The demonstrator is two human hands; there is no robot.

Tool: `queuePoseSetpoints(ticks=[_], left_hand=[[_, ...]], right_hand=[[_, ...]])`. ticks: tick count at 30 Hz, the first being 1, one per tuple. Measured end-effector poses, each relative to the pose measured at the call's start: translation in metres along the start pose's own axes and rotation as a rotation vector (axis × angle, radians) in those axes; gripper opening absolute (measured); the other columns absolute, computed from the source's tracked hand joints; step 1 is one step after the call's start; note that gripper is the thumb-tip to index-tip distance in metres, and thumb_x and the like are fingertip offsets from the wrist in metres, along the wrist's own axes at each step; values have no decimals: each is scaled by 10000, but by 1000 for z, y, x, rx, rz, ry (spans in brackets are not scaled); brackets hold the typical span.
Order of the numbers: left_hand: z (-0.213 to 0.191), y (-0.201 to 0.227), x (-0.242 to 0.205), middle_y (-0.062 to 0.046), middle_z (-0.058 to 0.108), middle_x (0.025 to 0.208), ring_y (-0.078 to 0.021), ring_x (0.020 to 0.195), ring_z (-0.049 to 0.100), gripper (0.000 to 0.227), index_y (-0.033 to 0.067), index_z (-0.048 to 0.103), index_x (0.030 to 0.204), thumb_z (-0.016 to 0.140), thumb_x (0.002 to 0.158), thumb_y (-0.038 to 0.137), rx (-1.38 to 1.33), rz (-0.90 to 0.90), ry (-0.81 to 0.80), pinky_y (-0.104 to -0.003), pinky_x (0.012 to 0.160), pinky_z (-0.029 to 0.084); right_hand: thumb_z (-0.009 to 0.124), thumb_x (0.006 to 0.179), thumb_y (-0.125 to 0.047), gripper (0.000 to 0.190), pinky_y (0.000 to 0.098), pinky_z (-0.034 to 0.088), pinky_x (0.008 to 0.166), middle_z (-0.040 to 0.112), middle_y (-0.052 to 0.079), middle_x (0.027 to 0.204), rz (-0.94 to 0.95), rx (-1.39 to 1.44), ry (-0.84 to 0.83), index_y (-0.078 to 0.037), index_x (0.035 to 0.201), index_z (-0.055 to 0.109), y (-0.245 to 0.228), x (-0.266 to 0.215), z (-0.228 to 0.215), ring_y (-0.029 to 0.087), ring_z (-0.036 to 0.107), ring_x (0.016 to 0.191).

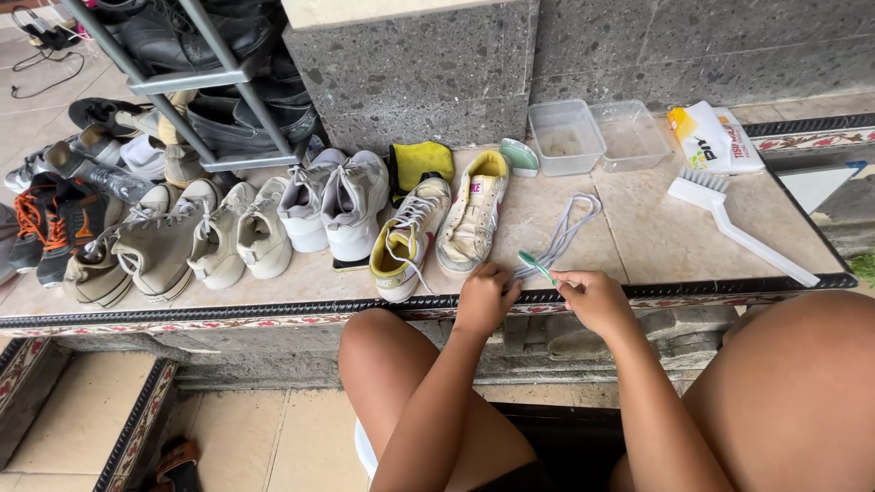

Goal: Cleaning white shoelaces using a toothbrush and cleaning solution on a tiled counter.

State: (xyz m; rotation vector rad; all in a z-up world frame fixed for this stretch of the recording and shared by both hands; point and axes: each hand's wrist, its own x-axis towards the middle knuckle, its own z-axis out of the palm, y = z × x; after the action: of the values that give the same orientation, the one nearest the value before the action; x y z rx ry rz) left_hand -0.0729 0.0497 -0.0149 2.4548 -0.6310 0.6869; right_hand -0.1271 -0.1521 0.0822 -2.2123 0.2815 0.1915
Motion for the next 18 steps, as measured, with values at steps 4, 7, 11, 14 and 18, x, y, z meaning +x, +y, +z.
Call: queuePoseSetpoints(ticks=[4,7,11,14,18], left_hand=[[-12,3,6,-109,739,953,-254,1002,726,146,30,780,990,741,926,156,-22,-1,-89,-311,872,593],[1,-1,2,-82,737,874,-242,921,729,93,54,790,891,761,898,142,24,36,0,-295,811,605],[25,-8,5,-72,732,829,-227,874,727,126,50,771,828,737,899,149,74,37,69,-277,789,598],[43,-18,1,-92,719,810,-262,864,721,122,38,738,781,724,869,122,25,45,127,-304,772,595],[45,-20,1,-101,705,791,-294,863,715,100,34,698,735,714,809,100,-35,37,177,-335,752,597]], right_hand=[[663,895,-249,360,362,572,756,786,77,736,12,-39,-4,-244,1235,783,-12,-13,-4,236,743,810],[657,901,-241,392,346,568,750,784,83,733,10,-30,-51,-194,1275,765,-2,-10,6,228,734,803],[654,923,-237,362,363,580,741,781,86,737,-6,-40,-17,-213,1264,770,6,-7,16,232,739,799],[649,926,-247,356,375,587,753,781,84,744,-5,-74,-34,-227,1259,772,-4,-16,14,234,742,816],[630,950,-232,350,393,580,713,767,78,734,-34,-117,56,-257,1266,778,9,-5,18,249,740,776]])
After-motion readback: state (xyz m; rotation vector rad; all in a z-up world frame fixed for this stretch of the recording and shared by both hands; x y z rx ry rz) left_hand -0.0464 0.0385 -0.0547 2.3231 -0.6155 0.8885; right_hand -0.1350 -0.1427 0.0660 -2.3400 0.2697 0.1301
